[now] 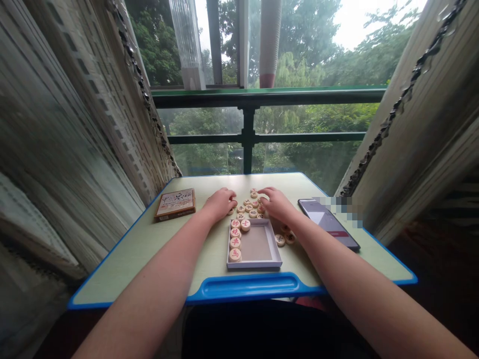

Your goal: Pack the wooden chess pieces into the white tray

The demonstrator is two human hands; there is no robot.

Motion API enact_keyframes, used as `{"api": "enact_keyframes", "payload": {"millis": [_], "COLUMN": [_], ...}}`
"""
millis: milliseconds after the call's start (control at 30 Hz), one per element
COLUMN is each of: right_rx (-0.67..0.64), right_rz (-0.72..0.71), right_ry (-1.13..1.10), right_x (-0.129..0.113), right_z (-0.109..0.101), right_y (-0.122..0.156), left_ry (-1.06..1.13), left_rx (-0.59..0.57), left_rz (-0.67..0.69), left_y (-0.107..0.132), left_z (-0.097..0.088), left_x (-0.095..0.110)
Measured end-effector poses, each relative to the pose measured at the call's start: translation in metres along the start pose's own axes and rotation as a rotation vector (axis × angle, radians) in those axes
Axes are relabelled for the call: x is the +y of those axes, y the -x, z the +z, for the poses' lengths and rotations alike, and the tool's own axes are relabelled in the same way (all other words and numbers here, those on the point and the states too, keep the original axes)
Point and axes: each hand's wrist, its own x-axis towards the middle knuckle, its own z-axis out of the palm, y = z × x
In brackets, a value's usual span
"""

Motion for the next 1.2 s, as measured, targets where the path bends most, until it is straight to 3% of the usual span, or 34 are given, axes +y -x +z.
{"api": "enact_keyframes", "payload": {"millis": [100, 167, 333, 467, 733, 833, 900, 967, 1100, 1200], "right_rx": [-0.008, 0.013, -0.158, -0.191, -0.030, 0.076, 0.112, -0.045, -0.292, -0.333], "right_rz": [0.084, 0.026, -0.011, 0.046, 0.186, 0.177, 0.153, 0.026, -0.281, -0.390], "right_ry": [0.016, 0.066, 0.084, 0.051, -0.137, -0.254, -0.518, -0.591, -0.455, -0.335], "right_x": [0.001, 0.002, 0.000, -0.001, 0.009, 0.002, -0.008, -0.019, -0.035, -0.038], "right_z": [0.000, -0.001, -0.001, 0.002, -0.001, -0.016, -0.030, -0.043, -0.054, -0.044], "right_y": [-0.020, -0.038, -0.071, -0.075, -0.069, -0.054, -0.031, -0.002, 0.051, 0.065], "left_ry": [-0.008, -0.024, -0.010, 0.135, 0.506, 0.660, 0.704, 0.702, 0.643, 0.592], "left_rx": [-0.016, -0.008, 0.067, 0.121, 0.106, 0.058, 0.034, 0.036, 0.082, 0.103], "left_rz": [0.018, 0.029, 0.031, -0.003, -0.046, -0.062, -0.061, -0.056, -0.068, -0.073], "left_y": [0.001, 0.002, 0.002, 0.001, -0.004, -0.005, -0.006, -0.005, -0.004, -0.002], "left_z": [-0.001, -0.002, -0.006, -0.008, 0.001, 0.007, 0.009, 0.010, 0.006, 0.002], "left_x": [-0.001, -0.001, 0.001, 0.001, -0.005, -0.007, -0.007, -0.007, -0.004, -0.003]}}
